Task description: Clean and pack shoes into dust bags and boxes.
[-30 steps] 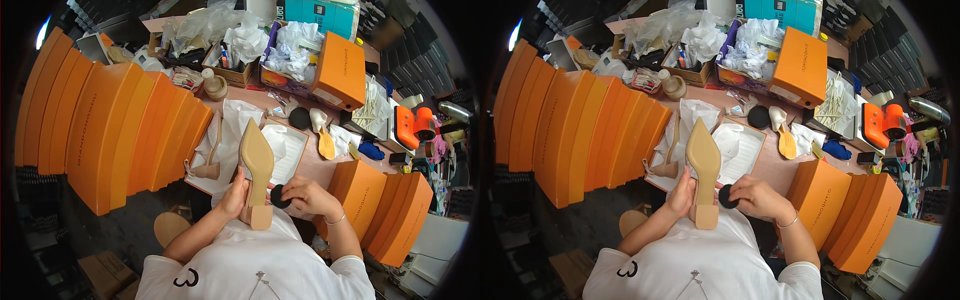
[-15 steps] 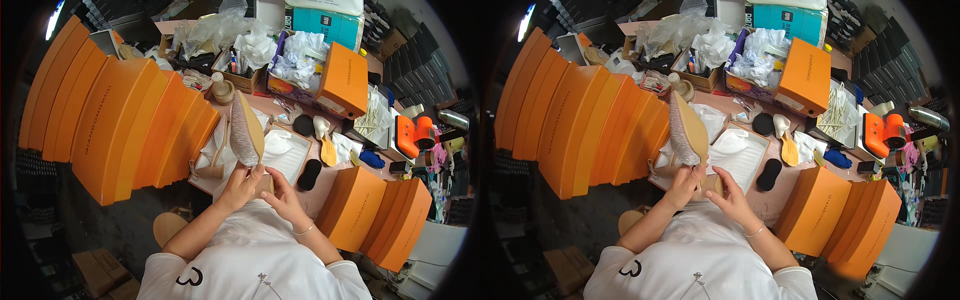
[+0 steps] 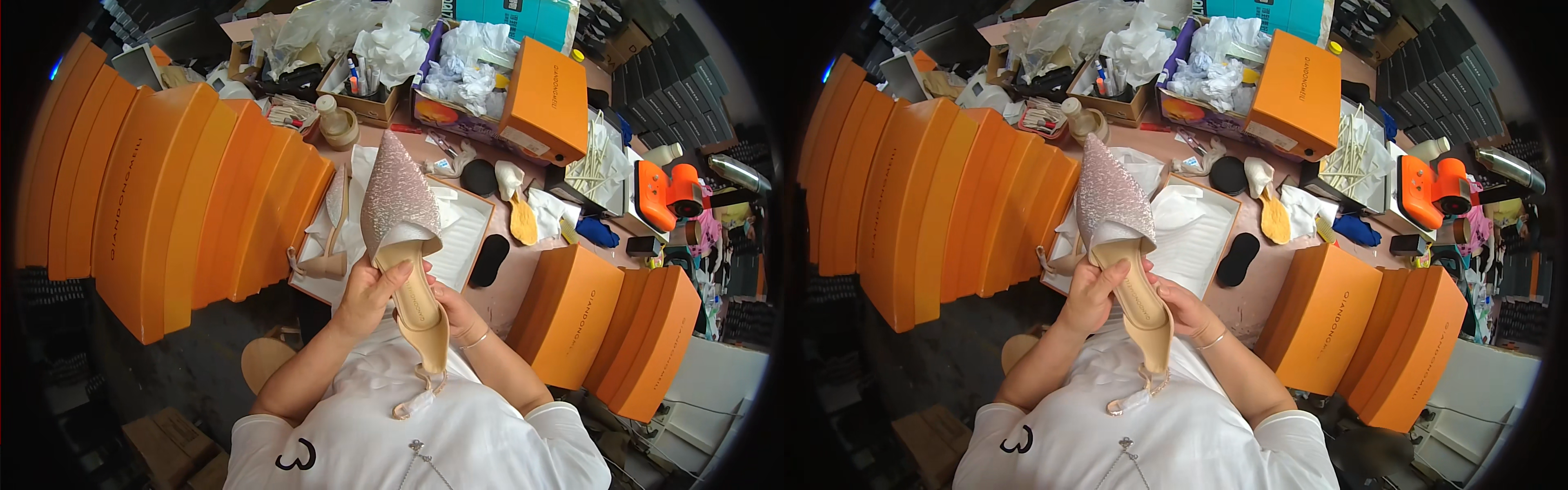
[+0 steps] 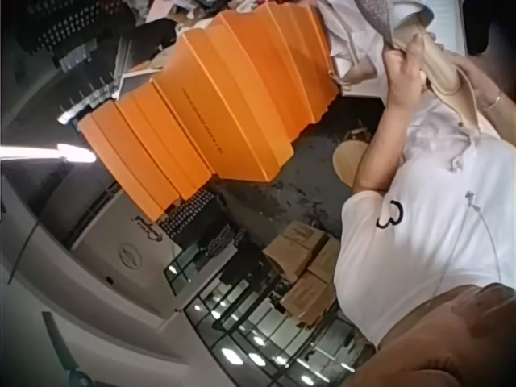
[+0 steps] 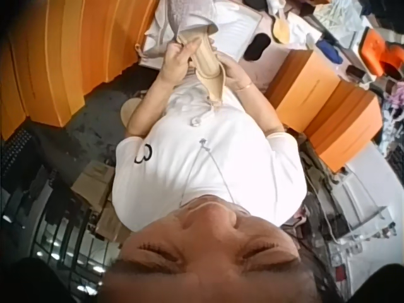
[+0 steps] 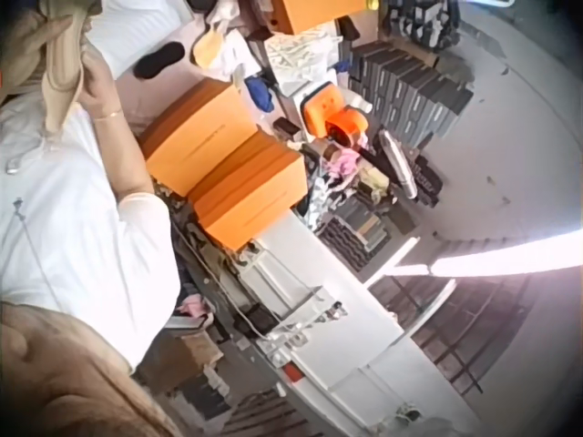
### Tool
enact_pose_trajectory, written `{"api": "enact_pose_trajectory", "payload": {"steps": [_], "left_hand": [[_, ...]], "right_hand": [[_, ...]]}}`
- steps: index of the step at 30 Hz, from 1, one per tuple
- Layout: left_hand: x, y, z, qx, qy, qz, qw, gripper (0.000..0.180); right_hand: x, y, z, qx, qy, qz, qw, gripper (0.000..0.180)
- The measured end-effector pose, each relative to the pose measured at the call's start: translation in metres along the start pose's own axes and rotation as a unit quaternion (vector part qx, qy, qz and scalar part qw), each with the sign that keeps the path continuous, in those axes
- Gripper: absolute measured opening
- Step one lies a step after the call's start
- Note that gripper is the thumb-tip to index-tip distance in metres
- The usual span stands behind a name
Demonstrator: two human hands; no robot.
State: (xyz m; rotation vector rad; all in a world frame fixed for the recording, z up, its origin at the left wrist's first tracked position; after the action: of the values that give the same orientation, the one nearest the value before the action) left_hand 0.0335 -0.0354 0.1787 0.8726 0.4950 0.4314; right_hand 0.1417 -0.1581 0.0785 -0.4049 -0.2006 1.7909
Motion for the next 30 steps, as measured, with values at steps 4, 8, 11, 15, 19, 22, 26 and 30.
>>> {"api": "enact_pose_trajectory", "payload": {"steps": [4,8,11,15,19,22,26,30], "left_hand": [[0.0,0.003,-0.005,-0.036,0.079,0.055,0.995,0.027],[0.01,0.004,-0.017,0.03,0.136,0.15,0.979,0.024],[0.011,0.003,-0.024,0.035,0.13,0.158,0.978,0.022],[0.01,-0.009,-0.026,0.006,0.139,0.111,0.984,0.021],[0.01,-0.033,-0.021,-0.13,0.183,0.034,0.974,0.021],[0.009,-0.041,-0.027,-0.199,0.209,0.024,0.957,0.024],[0.005,-0.043,-0.022,0.013,0.145,0.069,0.987,0.034],[-0.003,0.008,-0.092,0.481,0.085,0.147,0.86,0.04]], "right_hand": [[-0.016,-0.011,0.019,-0.423,0.147,-0.084,0.89,0.066],[-0.033,-0.001,0.04,-0.628,0.159,-0.177,0.741,0.082],[-0.03,-0.005,0.053,-0.653,0.175,-0.281,0.681,0.074],[-0.029,-0.027,0.06,-0.657,0.178,-0.216,0.7,0.055],[-0.011,-0.034,0.073,-0.572,0.182,-0.125,0.79,0.077],[-0.015,-0.034,0.078,-0.66,0.124,-0.14,0.728,0.096],[-0.005,-0.027,0.071,-0.725,0.142,-0.099,0.666,0.102],[-0.013,-0.027,0.053,-0.667,0.205,-0.091,0.711,0.099]]}}
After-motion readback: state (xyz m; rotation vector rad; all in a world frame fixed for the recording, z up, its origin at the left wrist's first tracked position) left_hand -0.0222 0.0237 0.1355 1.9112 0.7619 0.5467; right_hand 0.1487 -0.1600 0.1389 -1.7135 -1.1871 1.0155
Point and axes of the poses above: each hand's wrist, its own x-axis towards the middle knuckle, its own z-axis out of the palm, y = z × x, the point moved 1 cm from there along x, towards the middle knuckle, and after that the axes turned 6 degrees about -x, right-handed, at the moved point
